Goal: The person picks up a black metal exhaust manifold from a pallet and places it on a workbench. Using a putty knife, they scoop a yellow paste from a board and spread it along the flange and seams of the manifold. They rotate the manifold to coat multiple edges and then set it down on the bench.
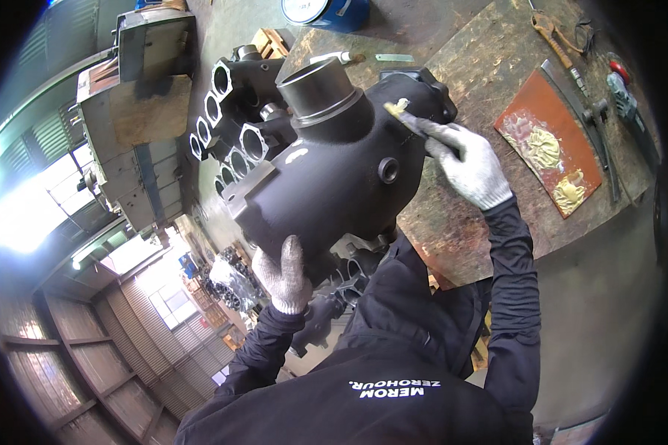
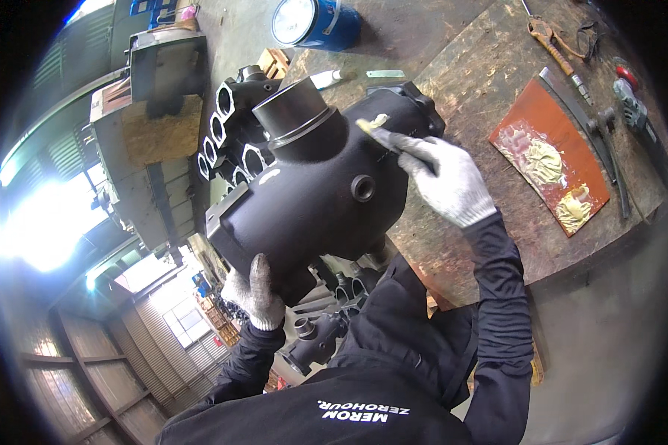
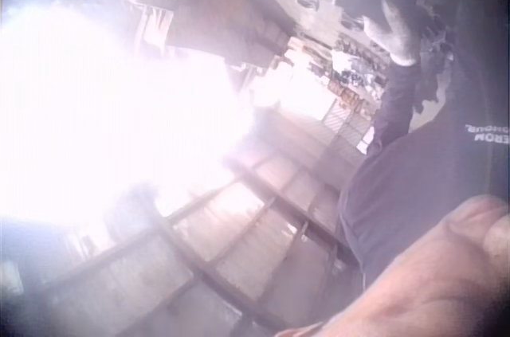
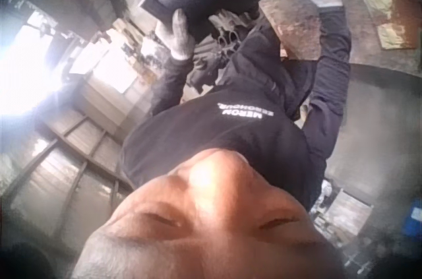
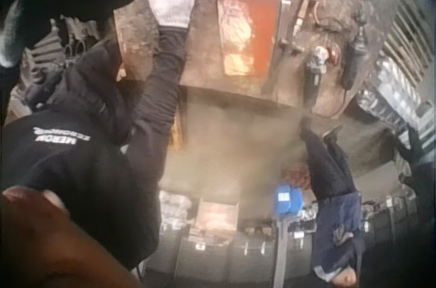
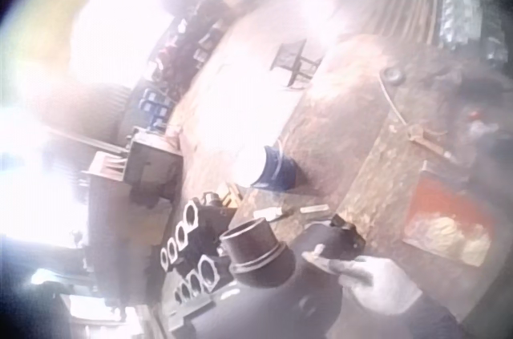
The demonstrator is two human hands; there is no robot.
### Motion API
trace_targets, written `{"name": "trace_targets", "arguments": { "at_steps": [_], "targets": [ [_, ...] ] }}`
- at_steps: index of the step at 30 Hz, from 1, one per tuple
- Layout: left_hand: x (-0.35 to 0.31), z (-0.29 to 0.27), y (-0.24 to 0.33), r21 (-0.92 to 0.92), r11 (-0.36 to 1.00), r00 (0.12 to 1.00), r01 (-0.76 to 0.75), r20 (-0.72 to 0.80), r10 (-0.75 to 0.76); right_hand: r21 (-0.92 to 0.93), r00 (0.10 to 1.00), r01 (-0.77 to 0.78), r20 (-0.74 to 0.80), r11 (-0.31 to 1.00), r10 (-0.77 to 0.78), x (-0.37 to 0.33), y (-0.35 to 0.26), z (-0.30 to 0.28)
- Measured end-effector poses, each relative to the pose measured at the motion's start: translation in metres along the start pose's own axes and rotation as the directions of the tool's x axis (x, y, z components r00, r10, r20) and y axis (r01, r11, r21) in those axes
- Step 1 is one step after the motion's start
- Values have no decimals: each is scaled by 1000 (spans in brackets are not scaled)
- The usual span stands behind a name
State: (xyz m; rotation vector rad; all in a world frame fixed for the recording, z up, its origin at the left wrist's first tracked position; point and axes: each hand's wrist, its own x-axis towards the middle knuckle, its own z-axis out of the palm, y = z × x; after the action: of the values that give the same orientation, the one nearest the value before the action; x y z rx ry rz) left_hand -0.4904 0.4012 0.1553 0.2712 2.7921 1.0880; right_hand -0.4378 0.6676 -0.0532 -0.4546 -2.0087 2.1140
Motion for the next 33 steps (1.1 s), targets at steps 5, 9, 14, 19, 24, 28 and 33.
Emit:
{"name": "trace_targets", "arguments": {
  "at_steps": [5, 9, 14, 19, 24, 28, 33],
  "targets": [
    [8, -2, -4, 57, 997, 999, -51, -5, 51, 120, 966, -202, -140, 972, 218, -43, 3, 1],
    [19, 0, 0, 57, 998, 1000, 1, -11, -1, 404, 859, -365, -201, 839, 470, -97, 22, 29],
    [39, 11, 17, -289, 941, 979, 176, -53, -199, 472, 717, -430, -340, 770, 609, -154, 47, 54],
    [54, 14, 30, -302, 884, 906, 357, -117, -407, 485, 631, -488, -379, 726, 677, -181, 70, 65],
    [61, 7, 29, -339, 810, 836, 479, -105, -538, 573, 608, -435, -383, 695, 696, -180, 91, 74],
    [63, 7, 22, -352, 798, 795, 490, -196, -574, 687, 571, -349, -383, 637, 726, -164, 90, 78],
    [57, 8, 16, -443, 747, 763, 496, -189, -619, 822, 641, -277, -227, 497, 733, -146, 88, 73]
  ]
}}
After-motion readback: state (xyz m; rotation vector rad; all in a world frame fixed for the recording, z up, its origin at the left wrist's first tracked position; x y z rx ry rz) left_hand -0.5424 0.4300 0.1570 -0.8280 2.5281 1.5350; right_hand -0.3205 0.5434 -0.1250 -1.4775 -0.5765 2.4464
